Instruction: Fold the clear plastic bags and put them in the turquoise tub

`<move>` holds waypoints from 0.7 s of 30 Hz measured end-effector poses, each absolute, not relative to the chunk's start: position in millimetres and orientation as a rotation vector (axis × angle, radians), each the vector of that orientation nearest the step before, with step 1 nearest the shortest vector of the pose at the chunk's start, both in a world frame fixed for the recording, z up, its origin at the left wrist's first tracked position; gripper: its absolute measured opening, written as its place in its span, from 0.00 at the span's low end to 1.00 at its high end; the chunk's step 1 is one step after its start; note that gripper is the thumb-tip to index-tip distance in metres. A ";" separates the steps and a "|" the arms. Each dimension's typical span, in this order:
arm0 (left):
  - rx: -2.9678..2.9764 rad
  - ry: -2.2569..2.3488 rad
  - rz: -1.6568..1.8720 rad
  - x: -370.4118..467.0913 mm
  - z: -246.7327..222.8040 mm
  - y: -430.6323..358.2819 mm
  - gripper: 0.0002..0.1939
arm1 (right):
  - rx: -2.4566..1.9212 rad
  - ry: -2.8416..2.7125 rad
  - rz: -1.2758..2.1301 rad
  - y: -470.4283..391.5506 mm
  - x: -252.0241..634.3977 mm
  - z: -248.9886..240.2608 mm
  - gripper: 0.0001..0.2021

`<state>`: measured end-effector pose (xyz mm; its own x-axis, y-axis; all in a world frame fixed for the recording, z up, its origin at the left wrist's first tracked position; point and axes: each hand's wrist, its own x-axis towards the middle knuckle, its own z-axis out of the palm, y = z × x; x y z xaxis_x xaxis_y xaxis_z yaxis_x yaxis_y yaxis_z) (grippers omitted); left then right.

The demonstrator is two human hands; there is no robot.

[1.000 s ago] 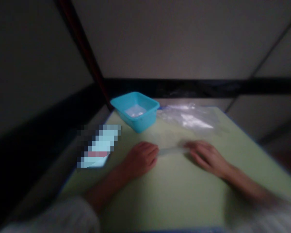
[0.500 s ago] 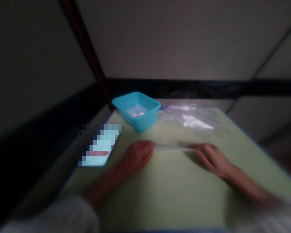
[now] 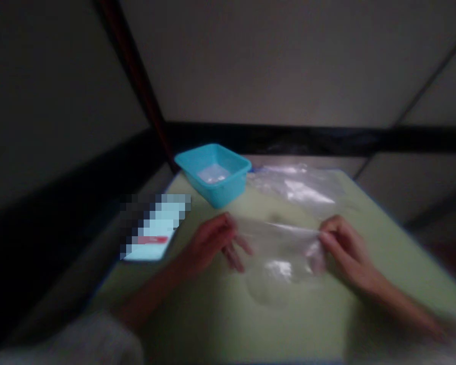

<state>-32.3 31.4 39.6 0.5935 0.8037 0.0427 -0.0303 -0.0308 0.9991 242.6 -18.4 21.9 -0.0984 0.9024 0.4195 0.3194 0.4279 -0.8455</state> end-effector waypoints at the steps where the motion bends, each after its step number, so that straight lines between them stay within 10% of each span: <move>1: 1.374 0.700 0.753 -31.7 40.4 32.4 0.14 | -1.101 -1.590 0.803 -18.4 240.8 23.6 0.10; 21: 1.204 1.205 0.592 -23.0 13.4 56.6 0.28 | -1.531 -1.439 0.974 22.2 234.3 4.3 0.13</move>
<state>-23.0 56.6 13.4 0.3179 0.8686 -0.3801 0.2294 0.3185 0.9197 234.3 22.2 4.3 0.0552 0.9984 -0.0100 0.3798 -0.0303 -0.9246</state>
